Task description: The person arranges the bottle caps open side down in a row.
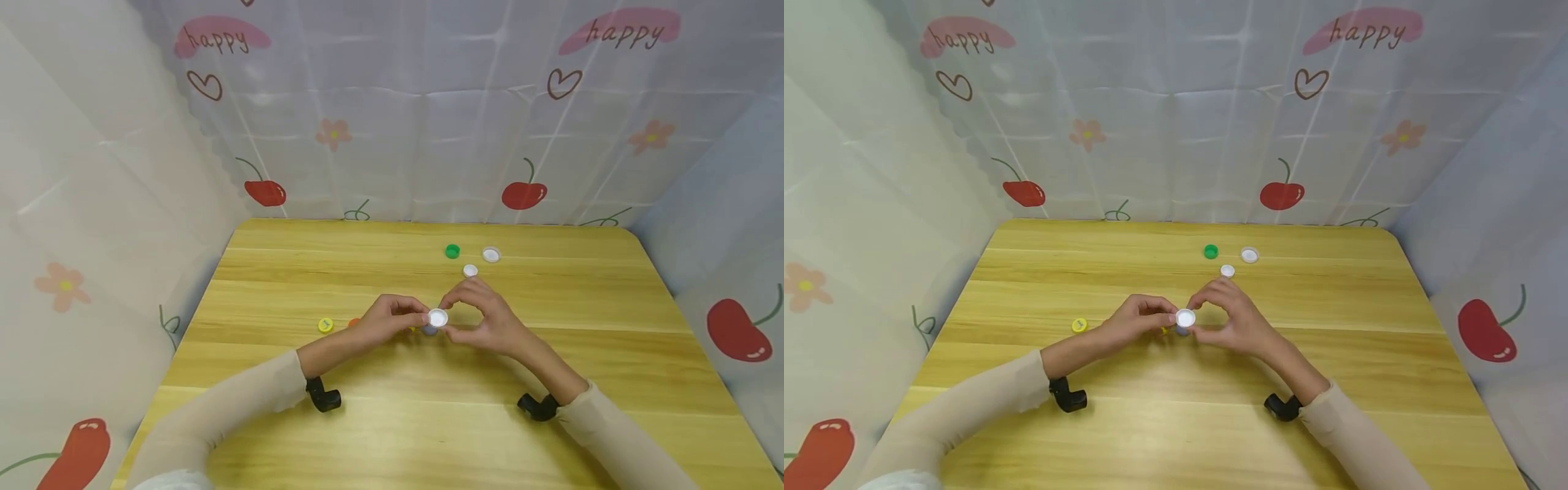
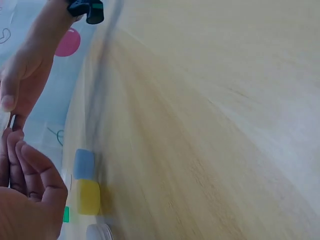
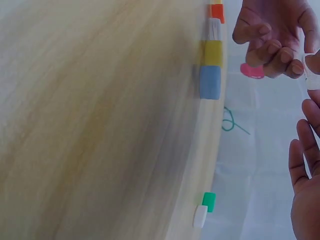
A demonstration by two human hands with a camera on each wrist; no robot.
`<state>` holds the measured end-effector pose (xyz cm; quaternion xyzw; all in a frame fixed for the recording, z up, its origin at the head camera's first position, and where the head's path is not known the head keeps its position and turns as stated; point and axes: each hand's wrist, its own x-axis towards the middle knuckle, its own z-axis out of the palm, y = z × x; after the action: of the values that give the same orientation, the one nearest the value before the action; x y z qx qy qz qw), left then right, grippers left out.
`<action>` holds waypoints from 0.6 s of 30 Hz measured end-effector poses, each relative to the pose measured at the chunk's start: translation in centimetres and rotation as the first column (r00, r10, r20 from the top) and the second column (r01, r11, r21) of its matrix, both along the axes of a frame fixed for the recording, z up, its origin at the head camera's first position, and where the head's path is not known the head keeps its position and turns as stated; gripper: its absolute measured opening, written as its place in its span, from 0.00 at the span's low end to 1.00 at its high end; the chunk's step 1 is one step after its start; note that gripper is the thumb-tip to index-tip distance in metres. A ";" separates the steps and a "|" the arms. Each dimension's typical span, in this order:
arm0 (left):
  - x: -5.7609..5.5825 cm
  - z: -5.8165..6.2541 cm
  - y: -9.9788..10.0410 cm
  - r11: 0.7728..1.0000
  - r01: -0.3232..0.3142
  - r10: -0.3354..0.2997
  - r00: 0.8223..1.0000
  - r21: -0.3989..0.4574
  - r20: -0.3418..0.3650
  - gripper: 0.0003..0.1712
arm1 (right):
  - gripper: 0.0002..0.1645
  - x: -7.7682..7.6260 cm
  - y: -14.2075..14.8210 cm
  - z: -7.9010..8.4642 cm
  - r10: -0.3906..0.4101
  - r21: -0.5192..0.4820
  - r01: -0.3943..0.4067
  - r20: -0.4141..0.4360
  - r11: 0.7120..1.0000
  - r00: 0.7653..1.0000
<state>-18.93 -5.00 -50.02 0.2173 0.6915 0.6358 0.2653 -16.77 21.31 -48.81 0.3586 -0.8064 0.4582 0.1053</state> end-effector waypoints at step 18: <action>0.0 0.3 -0.8 0.989 -0.067 0.041 0.981 -0.132 -0.188 0.08 | 0.23 0.4 -0.5 -0.7 -0.051 0.167 0.061 -0.061 0.984 0.997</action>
<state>-18.88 -5.78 -49.74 0.2376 0.7608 0.5708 0.1972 -16.38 20.81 -49.50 0.3561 -0.8488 0.3750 0.1103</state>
